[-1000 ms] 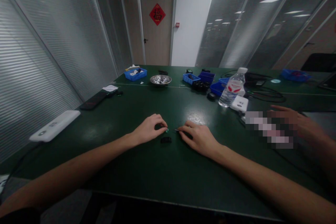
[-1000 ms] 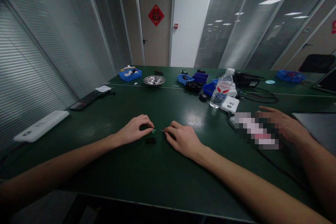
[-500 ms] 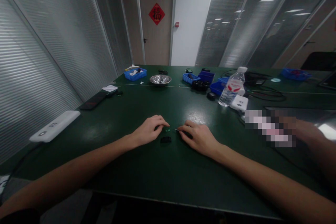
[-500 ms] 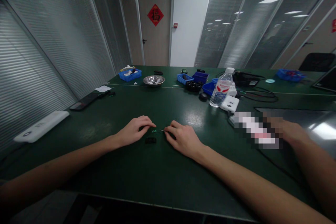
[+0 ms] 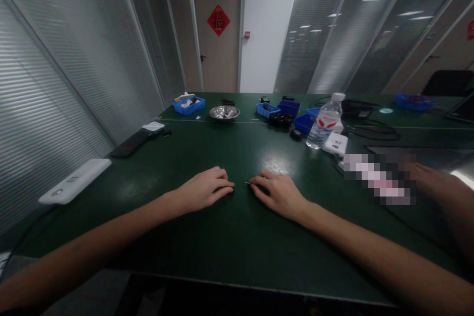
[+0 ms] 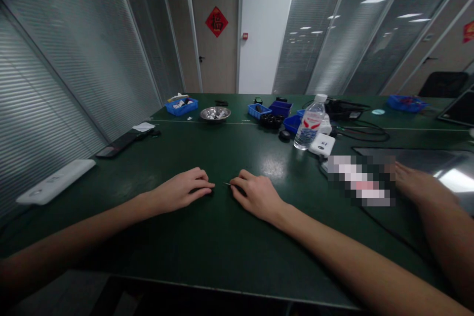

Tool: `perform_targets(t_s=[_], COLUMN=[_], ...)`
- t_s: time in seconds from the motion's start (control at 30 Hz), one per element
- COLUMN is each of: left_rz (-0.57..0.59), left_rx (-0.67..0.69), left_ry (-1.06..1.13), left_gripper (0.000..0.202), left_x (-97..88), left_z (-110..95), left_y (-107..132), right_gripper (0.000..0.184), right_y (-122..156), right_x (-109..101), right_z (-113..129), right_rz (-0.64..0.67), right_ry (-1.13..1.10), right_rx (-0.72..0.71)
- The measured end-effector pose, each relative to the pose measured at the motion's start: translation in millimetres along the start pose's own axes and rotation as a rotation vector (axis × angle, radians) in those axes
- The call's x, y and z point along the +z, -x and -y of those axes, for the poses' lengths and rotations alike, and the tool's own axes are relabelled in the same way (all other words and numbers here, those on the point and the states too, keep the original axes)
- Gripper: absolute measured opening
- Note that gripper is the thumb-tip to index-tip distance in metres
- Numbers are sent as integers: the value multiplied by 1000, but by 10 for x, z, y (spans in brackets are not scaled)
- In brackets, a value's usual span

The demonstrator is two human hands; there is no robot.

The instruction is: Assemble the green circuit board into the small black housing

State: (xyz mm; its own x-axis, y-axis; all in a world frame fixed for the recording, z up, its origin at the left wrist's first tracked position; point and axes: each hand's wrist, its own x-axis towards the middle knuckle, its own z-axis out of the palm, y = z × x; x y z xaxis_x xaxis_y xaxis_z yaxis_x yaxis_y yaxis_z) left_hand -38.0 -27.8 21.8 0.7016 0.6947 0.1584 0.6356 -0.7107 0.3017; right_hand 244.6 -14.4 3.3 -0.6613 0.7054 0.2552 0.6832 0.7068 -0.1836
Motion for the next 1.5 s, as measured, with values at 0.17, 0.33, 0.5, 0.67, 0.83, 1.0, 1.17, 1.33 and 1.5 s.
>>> perform_targets(t_s=[0.17,0.33,0.5,0.67,0.83,1.0,1.17,1.33,1.5], left_rz=[-7,-82,-120,-99,-86,-38,-73,-97,-100], left_rx=[-114,-341,-527,-606,-636,-651,-605,-622,-652], left_ry=[-51,-132,-223,-204,-169,-165,-123,-135,-121], left_gripper=[37,47,53,57,60,62,62,62,61], left_x=[-186,-443,-701,-827,-842,-864,-854,-840,-819], left_z=[559,1471,2282,2518,2406,2397,2473,2435,2467], left_y=[233,691,1217,1436,1411,1467,1492,1437,1455], right_gripper=[32,32,32,31,32,32,32,32,32], right_y=[1,0,-4,-4,-3,-1,-4,-7,-7], right_x=[-14,-26,-35,-35,-32,-48,-52,-50,-42], right_z=[3,8,19,28,31,35,31,27,27], right_rz=[1,7,12,2,1,7,10,6,10], right_ry=[-21,-43,-48,-46,-45,-55,-59,-48,-51], right_rx=[-4,4,3,-1,-1,0,-5,-1,-2])
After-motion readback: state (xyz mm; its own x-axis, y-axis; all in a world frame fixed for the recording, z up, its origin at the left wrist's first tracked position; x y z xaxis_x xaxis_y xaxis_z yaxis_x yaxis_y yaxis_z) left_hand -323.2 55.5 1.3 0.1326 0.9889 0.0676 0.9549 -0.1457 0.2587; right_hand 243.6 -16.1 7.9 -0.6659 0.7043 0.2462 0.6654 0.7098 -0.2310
